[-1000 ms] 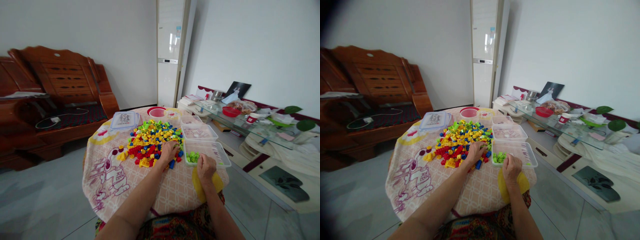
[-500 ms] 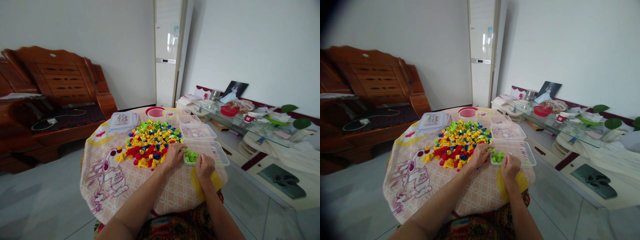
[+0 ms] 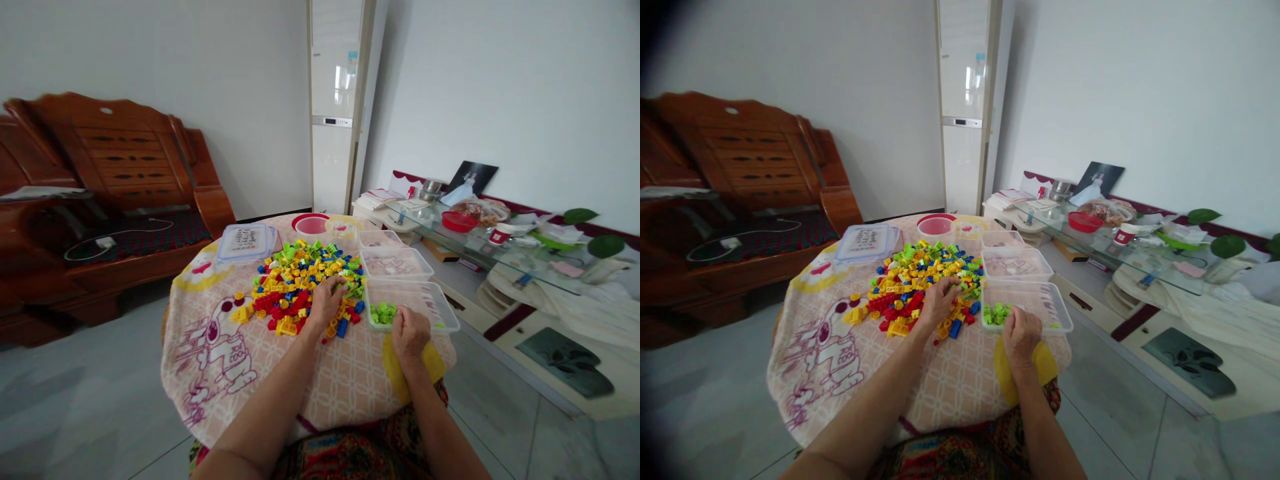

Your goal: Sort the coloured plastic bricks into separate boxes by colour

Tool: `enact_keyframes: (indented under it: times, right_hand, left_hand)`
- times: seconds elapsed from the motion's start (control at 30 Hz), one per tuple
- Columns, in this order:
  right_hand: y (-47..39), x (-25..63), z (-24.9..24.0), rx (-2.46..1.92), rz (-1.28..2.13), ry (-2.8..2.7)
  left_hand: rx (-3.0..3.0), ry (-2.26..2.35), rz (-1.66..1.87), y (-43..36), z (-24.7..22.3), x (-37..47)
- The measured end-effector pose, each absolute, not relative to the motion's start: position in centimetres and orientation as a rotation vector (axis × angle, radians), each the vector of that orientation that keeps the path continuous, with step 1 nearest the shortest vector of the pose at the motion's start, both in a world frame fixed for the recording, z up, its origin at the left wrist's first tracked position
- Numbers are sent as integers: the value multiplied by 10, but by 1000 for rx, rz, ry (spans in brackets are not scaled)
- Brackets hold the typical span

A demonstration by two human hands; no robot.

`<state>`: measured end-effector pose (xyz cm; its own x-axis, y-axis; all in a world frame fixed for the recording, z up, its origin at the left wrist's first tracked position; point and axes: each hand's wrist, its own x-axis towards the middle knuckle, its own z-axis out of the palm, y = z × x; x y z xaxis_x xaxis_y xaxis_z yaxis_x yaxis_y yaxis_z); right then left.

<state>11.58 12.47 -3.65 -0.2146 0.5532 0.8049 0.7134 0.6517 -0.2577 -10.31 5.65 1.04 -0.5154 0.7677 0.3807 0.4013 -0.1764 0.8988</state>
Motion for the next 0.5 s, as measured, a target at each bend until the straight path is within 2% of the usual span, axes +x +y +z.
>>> enact_keyframes:
  times: [0.2, 0.5]
  right_hand:
    - [124, 116, -36, -990, -223, -1885]
    - [124, 116, -35, -966, -242, -1879]
  left_hand:
    - [937, 1307, 1806, 54, 7, -112]
    - [984, 1403, 1794, 50, 14, -113]
